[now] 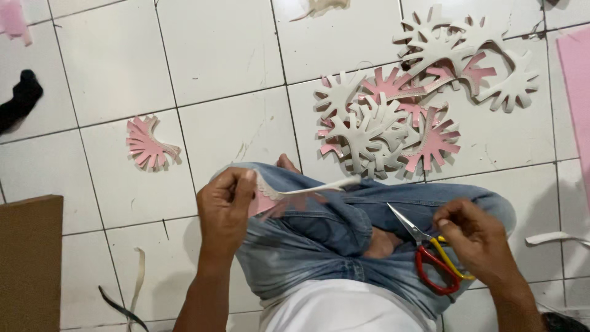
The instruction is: The person sits cross-legged on the floor and trims pink and white foam cutouts with scissors, cutting along the edges of the decorative shapes one at a time and placing finished pieces on the floor beside them.
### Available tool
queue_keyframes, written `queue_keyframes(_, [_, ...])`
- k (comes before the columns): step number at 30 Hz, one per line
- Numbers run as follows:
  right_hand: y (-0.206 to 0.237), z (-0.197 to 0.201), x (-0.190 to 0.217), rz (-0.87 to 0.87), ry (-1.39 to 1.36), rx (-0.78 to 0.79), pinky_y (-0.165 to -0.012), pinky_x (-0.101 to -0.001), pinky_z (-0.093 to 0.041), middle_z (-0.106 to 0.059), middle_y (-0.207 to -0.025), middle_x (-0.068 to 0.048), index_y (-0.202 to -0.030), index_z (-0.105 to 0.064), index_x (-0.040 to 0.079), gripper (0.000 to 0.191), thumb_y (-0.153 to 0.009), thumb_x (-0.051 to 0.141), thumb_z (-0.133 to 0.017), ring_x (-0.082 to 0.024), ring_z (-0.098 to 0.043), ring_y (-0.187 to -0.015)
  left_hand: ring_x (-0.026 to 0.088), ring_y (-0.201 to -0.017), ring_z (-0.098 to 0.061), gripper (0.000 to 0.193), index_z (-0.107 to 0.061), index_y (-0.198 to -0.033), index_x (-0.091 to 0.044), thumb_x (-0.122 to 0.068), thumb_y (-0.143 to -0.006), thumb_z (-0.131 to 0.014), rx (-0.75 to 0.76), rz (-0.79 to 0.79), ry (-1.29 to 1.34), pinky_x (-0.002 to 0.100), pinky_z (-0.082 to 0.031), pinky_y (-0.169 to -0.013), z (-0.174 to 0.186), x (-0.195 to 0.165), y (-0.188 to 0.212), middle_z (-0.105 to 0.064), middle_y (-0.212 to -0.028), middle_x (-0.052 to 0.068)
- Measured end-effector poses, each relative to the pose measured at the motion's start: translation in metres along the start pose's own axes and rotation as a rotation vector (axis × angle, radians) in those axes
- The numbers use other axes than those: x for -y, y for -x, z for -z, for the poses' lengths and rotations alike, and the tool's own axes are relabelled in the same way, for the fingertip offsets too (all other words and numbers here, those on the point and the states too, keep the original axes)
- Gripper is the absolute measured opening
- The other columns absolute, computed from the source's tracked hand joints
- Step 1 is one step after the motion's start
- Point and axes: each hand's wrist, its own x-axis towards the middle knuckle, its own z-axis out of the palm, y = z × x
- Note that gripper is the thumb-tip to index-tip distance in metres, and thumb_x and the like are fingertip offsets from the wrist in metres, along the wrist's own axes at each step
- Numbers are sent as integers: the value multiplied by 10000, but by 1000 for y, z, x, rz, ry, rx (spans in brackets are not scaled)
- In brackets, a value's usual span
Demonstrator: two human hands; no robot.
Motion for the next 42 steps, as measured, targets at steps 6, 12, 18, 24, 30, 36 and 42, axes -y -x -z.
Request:
queue_keyframes(6, [4, -59, 85, 708, 367, -69, -820, -350, -558, -659, -1258, -169, -1156, -671, 11, 459, -747, 159, -817, -254, -686, -984, 24, -611, -411, 255, -707, -851, -5, -197, -1013, -664, 296, 144, 16, 217, -336, -527, -30, 4, 3, -518, -677, -59])
queue_keyframes(12, [-34, -95, 102, 209, 157, 265, -587, -288, -542, -742, -891, -69, -1114, -735, 65, 265, -882, 170, -808, -142, -704, -711, 38, -762, -602, 271, -713, -913, 4, -231, -1032, -652, 359, 68, 237, 233, -522, -695, -45, 7, 12, -688, -811, -16])
queue_keyframes(18, [-23, -95, 87, 69, 57, 228, -512, -263, -464, -633, -857, -83, -1222, -684, 20, 432, -845, 197, -796, -92, -544, -590, 44, -730, -579, 273, -751, -914, 34, -226, -988, -714, 204, 96, 89, 243, -482, -620, -53, 12, 20, -680, -789, 3])
queue_keyframes(24, [-4, -48, 59, 212, -329, 244, -657, -276, -491, -666, -824, -64, -1040, -761, 1, 185, -1024, 159, -666, -127, -603, -756, 42, -689, -564, 265, -750, -917, 38, -214, -983, -706, 174, 151, 102, 231, -467, -598, -29, 16, -4, -691, -770, -6])
queue_keyframes(30, [-18, -64, 42, 283, -870, -42, -852, -358, -498, -631, -919, -88, -1097, -703, -19, 244, -1134, 218, -662, -161, -563, -879, 50, -749, -621, 256, -764, -938, 41, -210, -971, -726, 220, 129, 135, 227, -522, -665, -34, 11, -1, -733, -824, 20])
queue_keyframes(36, [-35, -98, 42, 119, -465, 198, -742, -359, -515, -676, -928, -94, -1127, -710, -40, 248, -1047, 193, -676, -162, -554, -786, 39, -760, -615, 249, -764, -955, 30, -213, -970, -716, 262, 102, 155, 223, -526, -666, -31, -2, 11, -741, -831, 3])
queue_keyframes(42, [-8, -105, 53, -257, -540, 397, -632, -360, -532, -722, -937, -100, -1157, -717, -60, 302, -961, 169, -691, -163, -545, -693, 42, -696, -544, 279, -733, -870, 30, -219, -996, -725, 134, 51, 36, 224, -458, -598, -25, -12, 9, -654, -747, -14])
